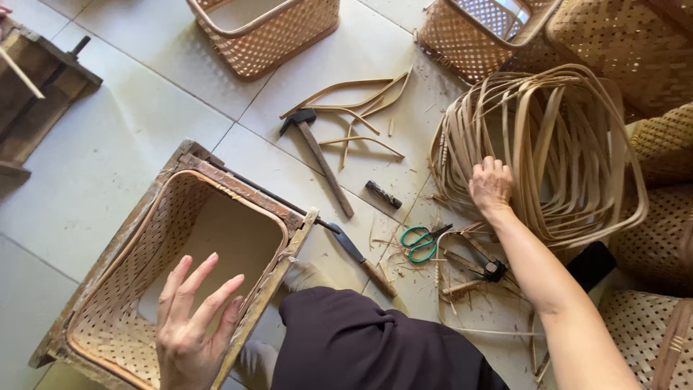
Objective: The person assembles a rectangular basket by fitting flexible woven strips into a wooden mold. They place multiple strips into the mold, press them into place, and use a hammer to secure the edges.
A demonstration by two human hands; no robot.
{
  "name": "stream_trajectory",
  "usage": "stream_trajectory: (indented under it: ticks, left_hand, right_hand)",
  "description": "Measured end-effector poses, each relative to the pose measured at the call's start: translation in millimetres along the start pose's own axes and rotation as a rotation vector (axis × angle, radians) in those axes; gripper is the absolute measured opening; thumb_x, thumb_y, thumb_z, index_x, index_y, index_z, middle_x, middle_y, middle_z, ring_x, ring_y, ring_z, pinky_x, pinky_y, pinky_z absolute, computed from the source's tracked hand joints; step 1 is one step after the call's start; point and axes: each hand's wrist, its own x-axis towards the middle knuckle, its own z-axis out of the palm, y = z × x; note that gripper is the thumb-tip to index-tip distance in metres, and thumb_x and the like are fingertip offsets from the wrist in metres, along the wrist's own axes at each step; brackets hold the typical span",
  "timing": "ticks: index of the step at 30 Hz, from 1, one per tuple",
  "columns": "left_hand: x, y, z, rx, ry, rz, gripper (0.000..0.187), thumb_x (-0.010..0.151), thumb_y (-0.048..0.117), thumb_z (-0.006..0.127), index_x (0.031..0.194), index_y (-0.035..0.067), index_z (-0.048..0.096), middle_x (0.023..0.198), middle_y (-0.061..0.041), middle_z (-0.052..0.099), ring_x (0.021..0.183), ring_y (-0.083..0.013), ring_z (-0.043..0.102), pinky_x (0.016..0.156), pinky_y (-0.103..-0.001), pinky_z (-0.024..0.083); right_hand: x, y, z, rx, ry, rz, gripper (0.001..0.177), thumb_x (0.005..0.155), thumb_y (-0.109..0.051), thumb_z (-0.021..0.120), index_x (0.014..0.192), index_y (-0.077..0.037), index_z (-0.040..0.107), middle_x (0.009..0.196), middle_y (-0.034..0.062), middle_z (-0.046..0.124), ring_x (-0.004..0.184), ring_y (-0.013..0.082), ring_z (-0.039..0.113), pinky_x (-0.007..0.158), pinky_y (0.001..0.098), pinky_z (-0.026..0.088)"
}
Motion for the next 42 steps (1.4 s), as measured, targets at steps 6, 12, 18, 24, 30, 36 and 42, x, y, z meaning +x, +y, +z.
stream_trajectory:
  ticks: [6, 12, 18, 24, 30, 36, 42]
  left_hand:
    - [0.2, -3.6, -3.4, -0.022, 0.009, 0.023, 0.03, 0.085, 0.02, 0.074, 0.115, 0.022, 0.076, 0.14, -0.008, 0.062, 0.143, -0.0338, 0.047, 0.116, -0.047, 0.042]
    - [4.5, 0.6, -0.8, -0.033, -0.045, 0.032, 0.031, 0.083, 0.02, 0.075, 0.115, 0.021, 0.075, 0.141, -0.008, 0.06, 0.143, -0.0347, 0.045, 0.116, -0.048, 0.041]
    - [-0.5, -2.4, -2.4, -0.082, -0.039, 0.01, 0.031, 0.084, 0.018, 0.073, 0.115, 0.02, 0.076, 0.141, -0.009, 0.061, 0.143, -0.0344, 0.046, 0.115, -0.046, 0.041]
    - [-3.4, -33.1, 27.3, -0.429, -0.075, -0.249, 0.039, 0.091, 0.017, 0.071, 0.13, 0.014, 0.068, 0.142, -0.009, 0.064, 0.14, -0.0285, 0.054, 0.115, -0.041, 0.043]
    - [-35.8, -84.0, 65.3, -1.279, -0.031, -0.778, 0.061, 0.098, 0.02, 0.061, 0.153, 0.007, 0.041, 0.142, -0.008, 0.062, 0.119, -0.0183, 0.065, 0.093, -0.033, 0.057]
    - [-93.8, -102.1, 56.9, -1.255, 0.18, -0.947, 0.054, 0.096, 0.014, 0.068, 0.147, 0.0, 0.054, 0.113, -0.013, 0.071, 0.094, -0.0203, 0.074, 0.082, -0.032, 0.064]
    - [-126.7, -100.0, 37.8, -1.166, 0.292, -1.062, 0.054, 0.09, 0.01, 0.07, 0.141, -0.003, 0.056, 0.101, -0.013, 0.073, 0.087, -0.0217, 0.078, 0.08, -0.034, 0.064]
  right_hand:
    - [-6.4, 17.1, 17.0, 0.143, 0.112, 0.081, 0.021, 0.081, -0.011, 0.066, 0.1, -0.002, 0.068, 0.096, 0.0184, 0.068, 0.079, 0.0252, 0.068, 0.062, 0.0372, 0.057]
    - [-7.7, 23.2, 8.1, 0.386, -0.053, 0.129, 0.008, 0.101, -0.009, 0.059, 0.105, -0.003, 0.056, 0.075, 0.0132, 0.068, 0.061, 0.025, 0.066, 0.055, 0.0416, 0.056]
    - [4.2, 12.0, -68.0, 0.529, 0.14, 0.05, 0.012, 0.109, -0.009, 0.056, 0.117, -0.001, 0.06, 0.082, 0.0124, 0.069, 0.063, 0.0215, 0.066, 0.048, 0.0316, 0.055]
    - [19.2, -83.0, -194.0, 0.68, 0.288, -0.467, 0.035, 0.103, -0.004, 0.056, 0.136, -0.011, 0.064, 0.088, 0.0148, 0.066, 0.071, 0.0264, 0.066, 0.06, 0.0363, 0.056]
    - [6.8, -228.1, -277.5, 0.747, -0.306, -1.159, 0.065, 0.093, -0.015, 0.064, 0.155, -0.025, 0.048, 0.09, 0.0041, 0.061, 0.061, 0.0245, 0.063, 0.051, 0.039, 0.056]
    - [2.2, -300.1, -286.0, 0.789, -0.35, -1.49, 0.085, 0.078, -0.008, 0.064, 0.158, -0.021, 0.038, 0.096, 0.0069, 0.06, 0.074, 0.0262, 0.067, 0.063, 0.0391, 0.058]
    - [-2.8, -341.7, -300.4, 0.67, -0.537, -1.567, 0.067, 0.095, -0.011, 0.06, 0.155, -0.033, 0.039, 0.114, 0.0059, 0.064, 0.08, 0.0301, 0.07, 0.069, 0.0434, 0.06]
